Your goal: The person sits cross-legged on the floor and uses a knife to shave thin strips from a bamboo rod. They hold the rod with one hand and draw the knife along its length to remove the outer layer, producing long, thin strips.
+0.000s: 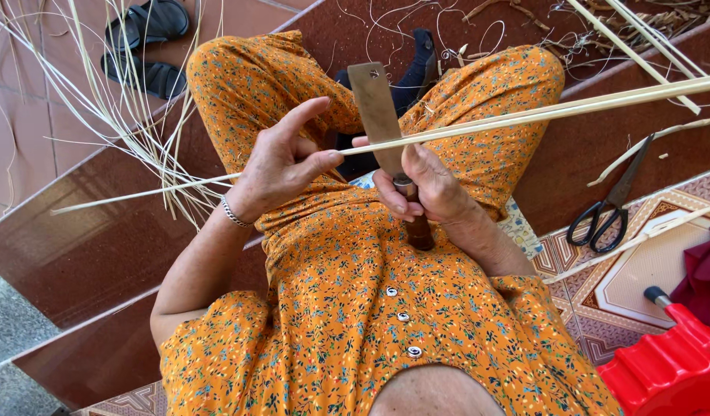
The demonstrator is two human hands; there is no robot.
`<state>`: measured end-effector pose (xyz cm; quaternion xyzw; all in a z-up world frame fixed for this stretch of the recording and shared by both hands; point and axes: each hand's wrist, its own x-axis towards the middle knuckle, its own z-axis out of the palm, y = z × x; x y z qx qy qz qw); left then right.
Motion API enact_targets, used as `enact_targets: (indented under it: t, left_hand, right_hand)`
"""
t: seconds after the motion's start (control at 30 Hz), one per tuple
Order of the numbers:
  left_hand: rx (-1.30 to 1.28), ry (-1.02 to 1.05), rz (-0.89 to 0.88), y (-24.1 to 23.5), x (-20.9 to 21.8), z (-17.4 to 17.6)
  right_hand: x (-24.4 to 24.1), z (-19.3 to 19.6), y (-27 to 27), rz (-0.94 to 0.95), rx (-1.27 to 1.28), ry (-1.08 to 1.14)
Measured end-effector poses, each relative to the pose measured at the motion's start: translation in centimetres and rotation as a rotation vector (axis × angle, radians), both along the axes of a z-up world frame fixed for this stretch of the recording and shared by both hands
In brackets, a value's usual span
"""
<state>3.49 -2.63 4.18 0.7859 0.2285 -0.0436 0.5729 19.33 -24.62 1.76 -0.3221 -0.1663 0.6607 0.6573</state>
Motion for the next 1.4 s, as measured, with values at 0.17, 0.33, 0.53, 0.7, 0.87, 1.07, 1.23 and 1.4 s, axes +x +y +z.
enact_targets:
  t: [0.17,0.33,0.53,0.7,0.87,1.07,1.23,1.4]
  left_hand:
    - [-0.042,-0.014,0.037,-0.8,0.7,0.4]
    - [0.028,-0.007,-0.004,-0.2,0.5,-0.2]
    - [0.556,-0.368,0.049,0.0,1.5,1.7]
    - [0.608,-0.681,-0.178,-3.8,7.9,2.7]
    - [0.65,-0.631,-0.261,-6.4,12.9,0.0]
    - [0.55,-0.739,-0.149,-5.6,12.2,-0.7]
    - [-0.023,-0.59,-0.218,-4.2,12.8,0.2]
    - [-0.268,-0.567,-0.228,-3.6,12.6,0.9]
  right_hand:
    - [-0.2,0.1,0.1,-0.015,0.013,-0.038]
    - [0.0,0.0,0.2,-0.043,-0.006,0.051]
    - [1.3,-0.1,0.6,-0.081,-0.104,0.101]
    - [0.2,-1.6,1.5,-0.031,-0.174,0.037]
    - [0.2,-4.0,1.2,-0.031,-0.191,0.108]
    - [0.3,-6.0,1.0,0.021,-0.128,0.23]
    - [0.6,-4.9,2.0,0.027,-0.089,0.269]
    - [0.6,-4.3,2.1,-0.114,-0.265,0.175]
